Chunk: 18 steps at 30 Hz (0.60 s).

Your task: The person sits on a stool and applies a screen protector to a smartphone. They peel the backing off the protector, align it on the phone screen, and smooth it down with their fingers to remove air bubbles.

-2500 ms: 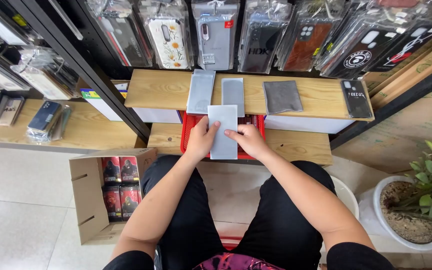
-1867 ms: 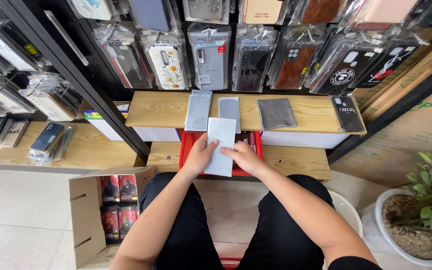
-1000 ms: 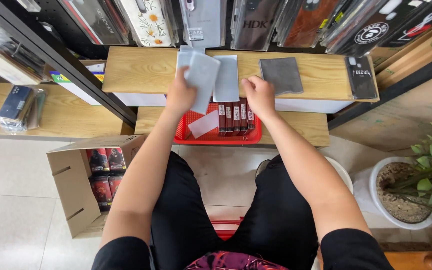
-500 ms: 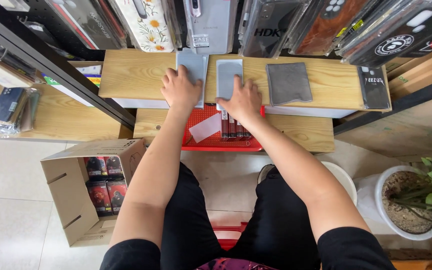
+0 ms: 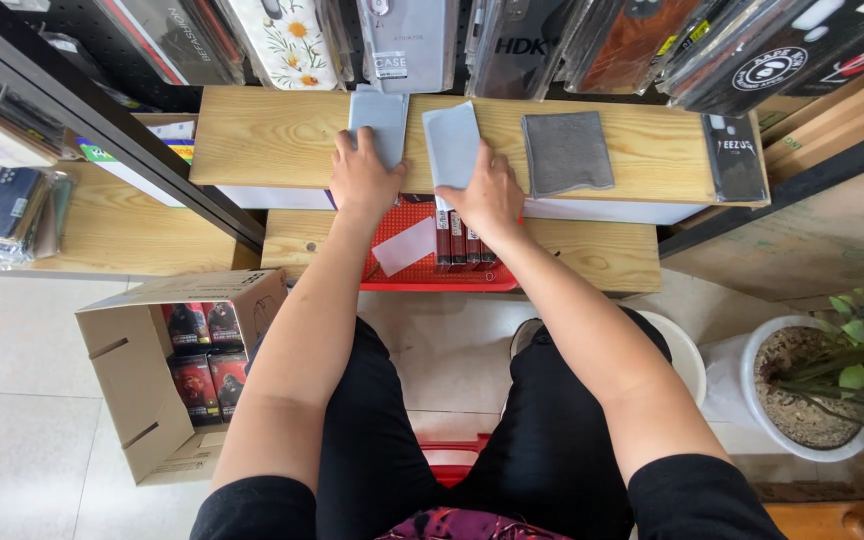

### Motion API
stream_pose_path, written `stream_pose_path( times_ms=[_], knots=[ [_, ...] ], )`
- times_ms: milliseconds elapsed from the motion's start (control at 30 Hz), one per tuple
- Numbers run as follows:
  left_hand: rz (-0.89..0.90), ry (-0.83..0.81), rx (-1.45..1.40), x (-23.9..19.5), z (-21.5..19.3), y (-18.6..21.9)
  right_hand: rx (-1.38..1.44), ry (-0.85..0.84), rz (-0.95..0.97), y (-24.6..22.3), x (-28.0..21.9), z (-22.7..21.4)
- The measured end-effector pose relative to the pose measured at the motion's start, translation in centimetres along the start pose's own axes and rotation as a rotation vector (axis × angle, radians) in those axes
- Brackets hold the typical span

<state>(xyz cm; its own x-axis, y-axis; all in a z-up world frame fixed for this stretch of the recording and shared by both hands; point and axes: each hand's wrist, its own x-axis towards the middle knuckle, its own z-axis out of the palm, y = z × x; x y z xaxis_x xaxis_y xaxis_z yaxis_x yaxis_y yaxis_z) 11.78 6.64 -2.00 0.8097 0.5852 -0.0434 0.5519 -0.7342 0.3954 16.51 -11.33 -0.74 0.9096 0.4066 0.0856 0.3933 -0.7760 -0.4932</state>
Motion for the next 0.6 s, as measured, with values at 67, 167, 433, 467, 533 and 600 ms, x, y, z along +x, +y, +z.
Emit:
stream_pose_path(
  times_ms=[67, 167, 433, 467, 533, 600],
  knots=[
    [0.014, 0.013, -0.025, -0.3, -0.2, -0.1, 0.064, -0.013, 0.019, -1.0, -1.0, -1.8],
    [0.030, 0.025, -0.056, -0.4, 0.0, -0.4, 0.150, -0.026, 0.058, -1.0, -1.4, -2.6],
    [0.087, 0.071, -0.067, -1.2, -1.1, 0.6, 0.508, -0.060, 0.241, 6.1, 2.2, 3.5],
    [0.164, 0.107, -0.175, -1.0, -0.6, 0.5, 0.673, -0.110, 0.238, 3.7, 0.5, 0.7],
    [0.237, 0.142, -0.283, -1.9, -1.2, 1.2, 0.836, -0.164, 0.233, 0.7, -2.1, -3.0],
    [0.202, 0.000, -0.681, -3.8, -3.2, 2.8, 1.053, -0.252, 0.205, -0.6, -3.9, -4.7]
  ],
)
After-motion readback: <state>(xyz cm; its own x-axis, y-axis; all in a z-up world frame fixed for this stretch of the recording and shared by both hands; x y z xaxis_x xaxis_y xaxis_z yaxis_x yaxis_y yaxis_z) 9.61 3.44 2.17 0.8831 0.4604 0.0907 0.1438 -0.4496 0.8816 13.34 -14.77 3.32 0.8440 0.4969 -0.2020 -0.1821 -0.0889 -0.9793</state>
